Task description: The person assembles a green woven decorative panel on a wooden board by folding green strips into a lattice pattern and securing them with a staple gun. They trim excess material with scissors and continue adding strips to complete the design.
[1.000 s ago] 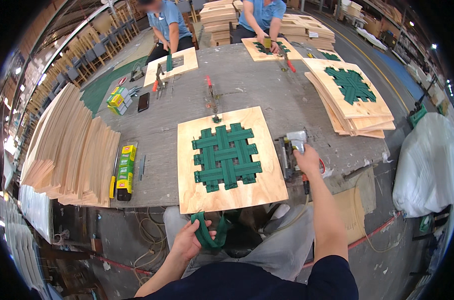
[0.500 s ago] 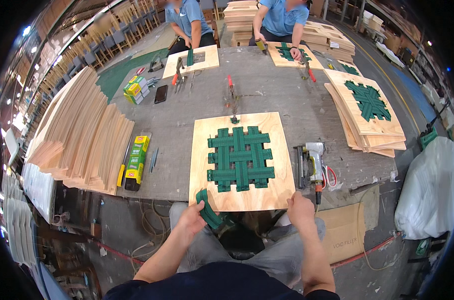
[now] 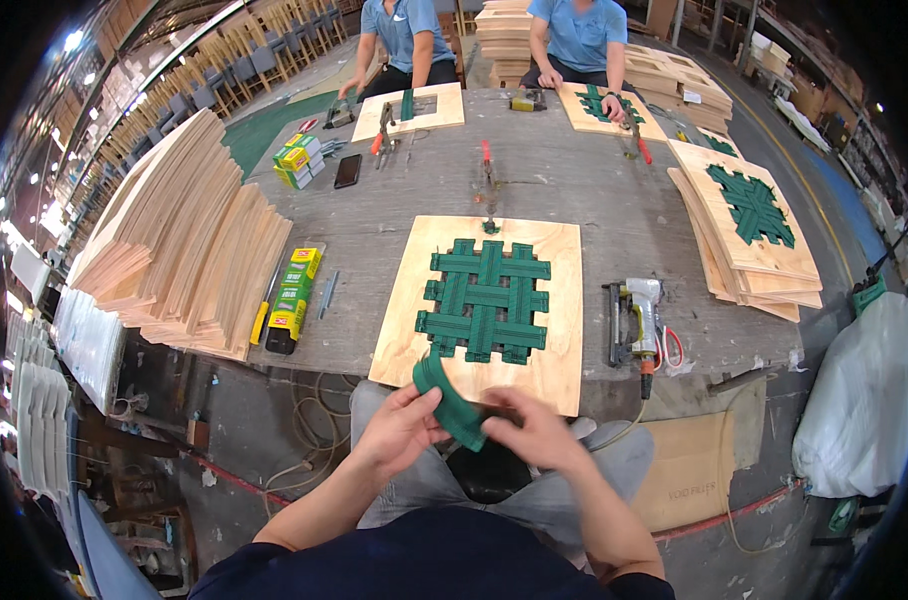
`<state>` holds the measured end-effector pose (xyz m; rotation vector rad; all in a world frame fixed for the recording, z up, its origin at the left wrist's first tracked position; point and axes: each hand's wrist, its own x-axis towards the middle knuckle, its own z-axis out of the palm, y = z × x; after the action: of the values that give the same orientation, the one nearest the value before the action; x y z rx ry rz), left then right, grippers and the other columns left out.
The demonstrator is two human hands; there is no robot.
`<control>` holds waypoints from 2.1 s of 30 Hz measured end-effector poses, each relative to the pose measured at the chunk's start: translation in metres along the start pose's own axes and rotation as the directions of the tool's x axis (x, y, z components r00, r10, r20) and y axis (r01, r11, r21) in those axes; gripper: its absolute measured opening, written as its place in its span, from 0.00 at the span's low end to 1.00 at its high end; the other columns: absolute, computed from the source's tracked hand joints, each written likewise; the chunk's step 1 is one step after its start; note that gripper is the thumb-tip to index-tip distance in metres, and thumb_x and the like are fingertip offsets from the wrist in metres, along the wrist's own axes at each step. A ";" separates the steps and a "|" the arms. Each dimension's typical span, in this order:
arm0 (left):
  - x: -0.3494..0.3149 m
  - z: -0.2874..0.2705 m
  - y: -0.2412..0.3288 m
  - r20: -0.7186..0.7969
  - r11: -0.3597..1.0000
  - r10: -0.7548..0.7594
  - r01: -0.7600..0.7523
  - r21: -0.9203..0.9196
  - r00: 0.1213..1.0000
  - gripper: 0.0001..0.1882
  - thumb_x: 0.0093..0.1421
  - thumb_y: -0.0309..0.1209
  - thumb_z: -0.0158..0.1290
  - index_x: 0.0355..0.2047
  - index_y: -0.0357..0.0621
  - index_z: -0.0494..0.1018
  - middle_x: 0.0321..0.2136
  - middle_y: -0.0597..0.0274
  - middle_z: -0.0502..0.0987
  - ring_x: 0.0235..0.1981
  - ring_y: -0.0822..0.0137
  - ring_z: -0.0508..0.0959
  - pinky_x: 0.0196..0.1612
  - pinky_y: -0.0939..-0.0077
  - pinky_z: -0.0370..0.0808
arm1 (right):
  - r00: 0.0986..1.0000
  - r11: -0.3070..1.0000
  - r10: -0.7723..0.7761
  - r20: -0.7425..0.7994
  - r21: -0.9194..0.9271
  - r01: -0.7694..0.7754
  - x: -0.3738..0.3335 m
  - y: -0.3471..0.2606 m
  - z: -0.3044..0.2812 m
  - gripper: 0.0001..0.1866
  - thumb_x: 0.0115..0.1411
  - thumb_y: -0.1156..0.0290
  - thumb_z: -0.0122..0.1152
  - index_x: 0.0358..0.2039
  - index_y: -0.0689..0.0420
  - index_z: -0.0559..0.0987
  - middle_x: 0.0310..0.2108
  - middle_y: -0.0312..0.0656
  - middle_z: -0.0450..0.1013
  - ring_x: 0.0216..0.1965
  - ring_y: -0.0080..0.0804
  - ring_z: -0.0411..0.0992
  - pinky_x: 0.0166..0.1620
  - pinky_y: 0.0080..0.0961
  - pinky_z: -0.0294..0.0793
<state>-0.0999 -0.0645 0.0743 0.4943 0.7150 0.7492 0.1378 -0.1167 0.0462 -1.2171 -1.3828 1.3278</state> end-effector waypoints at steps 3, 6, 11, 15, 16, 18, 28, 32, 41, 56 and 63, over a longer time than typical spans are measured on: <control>0.013 0.039 0.029 0.068 0.981 0.181 -0.185 0.056 0.981 0.13 0.73 0.30 0.50 0.55 0.42 0.74 0.46 0.57 0.82 0.44 0.60 0.84 0.51 0.57 0.83 | 0.952 0.945 0.040 0.302 0.300 -0.135 -0.009 0.004 0.021 0.15 0.67 0.69 0.65 0.50 0.64 0.77 0.38 0.37 0.78 0.37 0.21 0.75 0.45 0.24 0.77; 0.035 0.051 0.080 0.104 0.898 0.423 -0.432 0.083 0.900 0.12 0.73 0.28 0.50 0.53 0.40 0.75 0.44 0.57 0.83 0.44 0.62 0.84 0.50 0.59 0.83 | 0.951 0.867 0.165 0.263 0.420 -0.267 -0.027 -0.018 -0.002 0.11 0.67 0.71 0.65 0.47 0.62 0.78 0.32 0.35 0.77 0.31 0.20 0.75 0.36 0.22 0.77; 0.104 0.044 0.100 0.073 0.841 0.352 -0.350 0.412 0.933 0.09 0.69 0.30 0.56 0.47 0.43 0.76 0.41 0.59 0.83 0.34 0.69 0.84 0.37 0.70 0.83 | 0.968 0.873 0.250 -0.016 0.436 -0.219 -0.061 -0.014 -0.060 0.10 0.66 0.75 0.65 0.46 0.61 0.77 0.30 0.36 0.77 0.24 0.20 0.74 0.27 0.21 0.74; 0.167 0.040 0.069 -0.104 0.800 0.168 -0.074 0.595 0.980 0.09 0.67 0.31 0.58 0.45 0.42 0.77 0.34 0.65 0.82 0.27 0.72 0.81 0.30 0.75 0.81 | 0.879 0.915 0.356 -0.318 0.311 -0.258 -0.070 -0.006 -0.089 0.12 0.63 0.75 0.66 0.45 0.59 0.75 0.26 0.35 0.76 0.19 0.18 0.70 0.19 0.18 0.67; 0.183 0.036 0.061 -0.113 0.745 0.162 -0.047 0.665 0.980 0.09 0.67 0.32 0.59 0.44 0.42 0.78 0.32 0.65 0.82 0.26 0.72 0.81 0.28 0.74 0.80 | 0.868 0.924 0.361 -0.341 0.257 -0.283 -0.072 -0.003 -0.095 0.15 0.63 0.76 0.67 0.48 0.62 0.75 0.30 0.36 0.78 0.29 0.20 0.75 0.31 0.21 0.75; 0.206 0.017 0.045 -0.146 0.616 0.157 0.019 0.788 0.977 0.10 0.66 0.33 0.59 0.42 0.40 0.79 0.29 0.66 0.81 0.23 0.72 0.80 0.25 0.73 0.79 | 0.842 0.925 0.379 -0.384 0.117 -0.362 -0.068 0.005 -0.103 0.15 0.63 0.75 0.67 0.48 0.63 0.75 0.31 0.37 0.79 0.30 0.21 0.76 0.34 0.20 0.75; 0.228 -0.003 0.026 -0.151 0.309 0.265 0.064 0.949 0.952 0.12 0.61 0.37 0.62 0.33 0.38 0.83 0.17 0.61 0.78 0.16 0.69 0.78 0.20 0.72 0.76 | 0.921 0.894 0.343 -0.186 0.367 -0.259 0.072 0.022 -0.038 0.30 0.71 0.70 0.57 0.71 0.60 0.62 0.32 0.41 0.77 0.27 0.24 0.73 0.31 0.25 0.74; 0.228 -0.003 0.020 -0.052 0.184 0.366 -0.017 0.983 0.929 0.13 0.58 0.36 0.64 0.36 0.37 0.84 0.24 0.54 0.83 0.23 0.62 0.83 0.29 0.67 0.80 | 0.868 0.657 0.495 -0.032 0.667 -0.350 0.136 0.029 -0.018 0.27 0.76 0.66 0.48 0.72 0.56 0.57 0.28 0.38 0.75 0.22 0.24 0.72 0.27 0.24 0.71; 0.252 -0.017 0.061 -0.016 0.197 0.267 -0.038 0.980 0.964 0.15 0.62 0.30 0.56 0.48 0.40 0.82 0.33 0.51 0.85 0.25 0.64 0.84 0.30 0.67 0.81 | 0.885 0.363 0.464 0.042 0.902 -0.233 0.161 0.042 -0.016 0.18 0.74 0.48 0.49 0.52 0.48 0.68 0.26 0.34 0.73 0.20 0.26 0.69 0.26 0.27 0.70; 0.288 -0.020 0.095 -0.234 0.401 -0.027 0.225 0.888 0.972 0.14 0.66 0.31 0.53 0.50 0.44 0.81 0.23 0.59 0.77 0.15 0.66 0.79 0.16 0.68 0.78 | 0.893 -0.048 0.393 0.220 0.975 -0.219 0.219 0.069 -0.030 0.29 0.66 0.34 0.55 0.32 0.51 0.74 0.26 0.35 0.74 0.22 0.24 0.71 0.26 0.23 0.73; 0.291 -0.023 0.099 -0.229 0.423 -0.069 0.237 0.875 0.971 0.14 0.66 0.32 0.55 0.49 0.42 0.80 0.22 0.60 0.76 0.15 0.66 0.79 0.16 0.68 0.78 | 0.773 0.187 0.634 0.023 0.965 -0.182 0.204 0.064 0.000 0.19 0.70 0.50 0.59 0.34 0.54 0.76 0.22 0.31 0.70 0.20 0.21 0.66 0.24 0.23 0.66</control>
<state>-0.0085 0.2209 0.0049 1.3570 1.3038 0.1414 0.1088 0.0817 -0.0272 -0.8833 0.2590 1.7300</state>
